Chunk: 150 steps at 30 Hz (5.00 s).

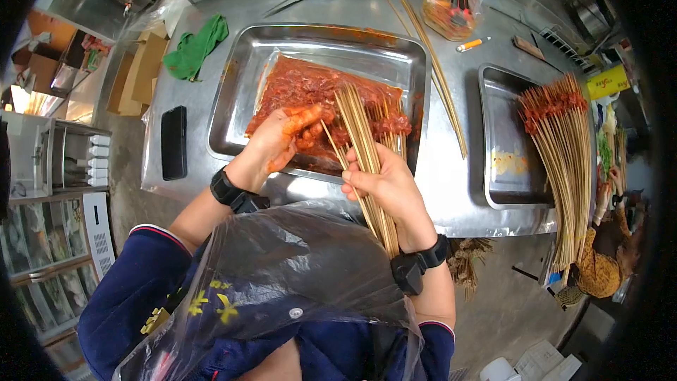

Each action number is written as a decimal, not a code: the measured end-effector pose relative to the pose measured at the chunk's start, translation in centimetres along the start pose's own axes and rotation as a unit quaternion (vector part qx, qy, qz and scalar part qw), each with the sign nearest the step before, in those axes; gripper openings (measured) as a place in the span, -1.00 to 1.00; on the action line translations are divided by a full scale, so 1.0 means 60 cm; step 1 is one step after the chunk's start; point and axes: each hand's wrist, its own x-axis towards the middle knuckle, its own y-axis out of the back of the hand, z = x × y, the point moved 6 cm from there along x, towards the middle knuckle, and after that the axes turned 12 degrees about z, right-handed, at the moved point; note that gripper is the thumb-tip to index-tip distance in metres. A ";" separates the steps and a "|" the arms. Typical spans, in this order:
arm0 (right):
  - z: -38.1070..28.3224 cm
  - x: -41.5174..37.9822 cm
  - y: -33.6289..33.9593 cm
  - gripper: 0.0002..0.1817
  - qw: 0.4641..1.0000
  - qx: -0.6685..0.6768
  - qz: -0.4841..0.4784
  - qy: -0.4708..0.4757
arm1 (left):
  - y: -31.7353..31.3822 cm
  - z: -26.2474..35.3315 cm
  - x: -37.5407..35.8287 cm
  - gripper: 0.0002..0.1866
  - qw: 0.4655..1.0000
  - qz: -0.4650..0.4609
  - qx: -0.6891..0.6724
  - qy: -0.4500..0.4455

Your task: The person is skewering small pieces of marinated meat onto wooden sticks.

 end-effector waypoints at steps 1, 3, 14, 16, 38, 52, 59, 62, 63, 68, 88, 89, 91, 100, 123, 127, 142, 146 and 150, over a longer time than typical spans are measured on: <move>0.000 0.000 0.001 -0.75 1.000 -0.002 0.007 -0.003 | 0.002 -0.001 0.001 -0.76 0.999 0.002 0.031 -0.005; -0.002 0.001 -0.003 -0.74 1.000 -0.005 0.012 -0.002 | -0.001 0.001 -0.009 -0.78 0.997 -0.023 0.067 0.007; -0.019 -0.014 -0.007 -0.69 0.999 -0.046 -0.001 0.020 | -0.022 -0.023 0.012 -0.81 0.993 -0.028 0.102 -0.044; -0.022 -0.016 -0.014 -0.68 1.000 -0.018 -0.002 0.017 | -0.015 -0.014 0.019 -0.82 0.992 0.003 0.106 -0.071; -0.013 -0.007 0.009 -0.63 0.996 -0.040 0.057 0.052 | 0.025 0.045 -0.018 -0.85 0.613 -0.030 0.707 -0.351; -0.017 -0.006 -0.006 -0.71 0.997 -0.048 0.041 0.049 | 0.038 0.041 0.020 -0.74 0.999 -0.025 0.013 -0.037; -0.011 -0.002 -0.007 -0.70 0.999 -0.031 0.028 0.025 | 0.035 0.041 0.024 -0.75 0.996 -0.004 0.021 -0.084; -0.012 -0.002 -0.009 -0.75 0.999 -0.026 0.022 0.024 | 0.033 0.048 0.015 -0.75 0.994 0.015 0.070 -0.085; -0.013 -0.003 -0.009 -0.77 0.999 -0.026 0.019 0.022 | 0.033 0.049 0.012 -0.74 0.992 0.022 0.092 -0.080; -0.010 0.002 -0.014 -0.79 1.000 -0.018 0.002 0.009 | 0.031 0.047 0.009 -0.65 0.995 0.051 0.068 -0.060; -0.008 0.003 -0.011 -0.82 1.000 -0.018 0.020 0.002 | 0.012 0.021 -0.004 -0.71 0.999 -0.035 0.022 -0.009; -0.009 0.003 -0.011 -0.82 0.999 -0.025 0.024 0.003 | 0.012 0.023 -0.005 -0.72 0.998 -0.032 0.055 -0.023; -0.007 0.002 -0.010 -0.81 0.999 -0.028 0.026 0.003 | 0.006 0.023 -0.007 -0.72 0.993 -0.019 0.105 -0.042; -0.020 0.001 -0.001 -0.73 0.976 -0.131 0.072 0.161 | -0.010 -0.002 0.011 -0.77 0.990 -0.034 0.134 -0.039; -0.019 -0.008 -0.005 -0.68 0.998 -0.026 0.051 0.029 | 0.037 0.045 0.010 -0.85 0.718 0.047 0.615 -0.322; -0.015 -0.003 -0.005 -0.71 0.998 -0.052 0.032 0.032 | 0.042 0.049 0.009 -0.80 0.721 0.054 0.624 -0.296; -0.014 -0.006 -0.005 -0.77 0.997 -0.044 0.049 0.043 | -0.002 0.042 0.011 -0.78 0.660 0.078 0.644 -0.379; -0.013 -0.005 -0.008 -0.79 0.998 -0.030 0.048 0.024 | 0.025 0.063 0.009 -0.74 0.899 0.039 0.381 -0.213; -0.007 -0.001 -0.011 -0.80 0.998 -0.035 0.043 0.017 | 0.037 0.052 0.016 -0.71 0.992 0.010 0.089 -0.090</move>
